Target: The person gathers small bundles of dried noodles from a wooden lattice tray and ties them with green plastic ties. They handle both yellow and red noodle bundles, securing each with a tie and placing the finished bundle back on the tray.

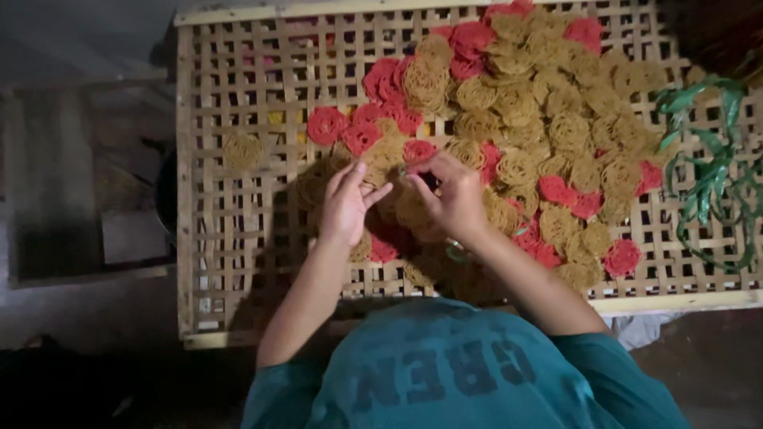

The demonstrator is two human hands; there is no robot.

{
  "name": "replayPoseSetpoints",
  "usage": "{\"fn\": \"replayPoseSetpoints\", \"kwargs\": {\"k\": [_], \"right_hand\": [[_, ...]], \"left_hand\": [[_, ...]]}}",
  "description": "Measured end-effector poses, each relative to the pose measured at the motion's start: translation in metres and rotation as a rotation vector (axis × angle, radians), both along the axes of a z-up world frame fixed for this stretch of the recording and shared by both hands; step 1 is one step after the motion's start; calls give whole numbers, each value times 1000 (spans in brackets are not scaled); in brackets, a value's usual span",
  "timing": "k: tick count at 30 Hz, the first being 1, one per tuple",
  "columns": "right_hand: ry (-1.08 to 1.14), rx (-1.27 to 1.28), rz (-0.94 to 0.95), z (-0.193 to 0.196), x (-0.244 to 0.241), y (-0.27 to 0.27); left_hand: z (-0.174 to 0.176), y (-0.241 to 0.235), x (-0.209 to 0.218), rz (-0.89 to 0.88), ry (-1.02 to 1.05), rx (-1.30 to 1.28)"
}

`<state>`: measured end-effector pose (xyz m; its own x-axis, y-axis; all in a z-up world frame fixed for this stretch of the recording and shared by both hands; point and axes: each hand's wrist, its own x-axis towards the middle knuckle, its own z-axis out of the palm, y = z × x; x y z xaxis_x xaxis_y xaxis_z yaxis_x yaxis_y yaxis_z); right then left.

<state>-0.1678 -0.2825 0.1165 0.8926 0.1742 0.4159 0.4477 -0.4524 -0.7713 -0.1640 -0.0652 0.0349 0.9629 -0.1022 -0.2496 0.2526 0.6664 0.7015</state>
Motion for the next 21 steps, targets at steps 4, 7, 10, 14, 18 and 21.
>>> {"fn": "replayPoseSetpoints", "kwargs": {"k": [4, 7, 10, 14, 18, 21], "right_hand": [[-15, -40, -9, 6, -2, 8], [-23, -60, -4, 10, -10, 7], [-71, -88, -4, 13, -12, 8], [-72, -145, -27, 14, -15, 9], [-131, -61, -25, 14, -15, 9], [-82, -87, -28, 13, -15, 8]], "left_hand": [[-2, -16, -22, 111, 165, 204], [6, -25, -34, 116, 87, 239], [20, -29, -40, 72, 2, 313], [35, -36, -45, 20, -81, 480], [43, -41, -47, -4, -106, 567], [46, -44, -46, 30, -120, 515]]}}
